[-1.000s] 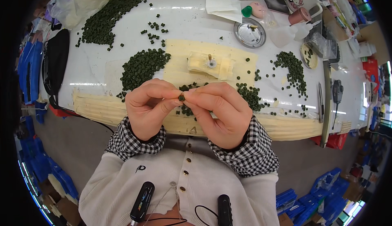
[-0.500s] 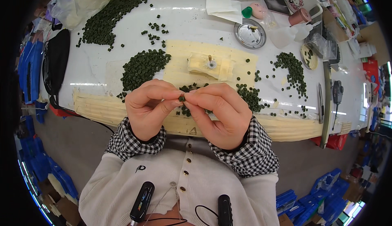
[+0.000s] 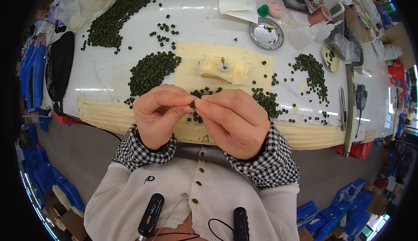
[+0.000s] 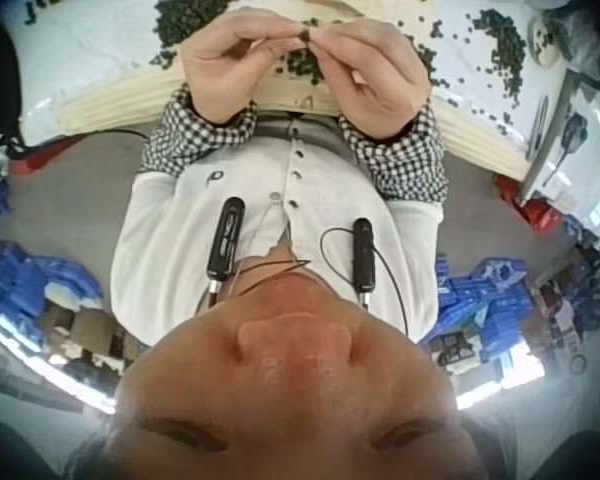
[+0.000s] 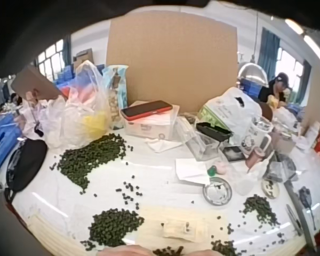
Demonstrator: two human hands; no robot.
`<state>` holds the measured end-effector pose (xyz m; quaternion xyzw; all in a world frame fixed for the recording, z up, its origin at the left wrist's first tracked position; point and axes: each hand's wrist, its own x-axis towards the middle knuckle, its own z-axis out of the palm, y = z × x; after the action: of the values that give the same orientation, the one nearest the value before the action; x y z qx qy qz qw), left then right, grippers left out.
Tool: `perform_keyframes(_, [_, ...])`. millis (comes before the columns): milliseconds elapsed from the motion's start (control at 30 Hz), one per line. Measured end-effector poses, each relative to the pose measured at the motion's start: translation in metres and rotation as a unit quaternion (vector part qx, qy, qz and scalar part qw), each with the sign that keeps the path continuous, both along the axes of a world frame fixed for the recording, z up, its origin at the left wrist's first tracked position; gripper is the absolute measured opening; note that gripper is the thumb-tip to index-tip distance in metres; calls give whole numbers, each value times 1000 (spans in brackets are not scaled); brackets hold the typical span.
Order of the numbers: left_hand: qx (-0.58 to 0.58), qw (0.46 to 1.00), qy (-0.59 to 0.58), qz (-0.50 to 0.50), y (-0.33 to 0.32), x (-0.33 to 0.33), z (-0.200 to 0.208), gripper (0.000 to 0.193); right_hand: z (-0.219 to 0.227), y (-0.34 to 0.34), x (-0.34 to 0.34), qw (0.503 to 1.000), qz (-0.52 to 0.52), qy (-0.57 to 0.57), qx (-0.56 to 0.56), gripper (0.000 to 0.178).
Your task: The person is picking up small green plastic components and carefully placing them onto a white plastic assembly fixture on a workbench.
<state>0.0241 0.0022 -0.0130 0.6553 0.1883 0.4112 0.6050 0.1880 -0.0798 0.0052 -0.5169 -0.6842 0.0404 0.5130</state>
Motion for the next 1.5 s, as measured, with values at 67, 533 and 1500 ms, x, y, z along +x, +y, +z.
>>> perform_keyframes(67, [9, 1000, 2, -7, 1, -1, 0, 17, 0, 0, 0, 1000, 1, -5, 2, 30])
perform_keyframes(533, [-25, 999, -29, 12, 0, -1, 1, 17, -2, 2, -3, 1000, 0, -20, 17, 32])
perform_keyframes(1500, [-4, 1000, 4, 11, 0, -1, 0, 16, 35, 12, 16, 995, 30, 90, -40, 7])
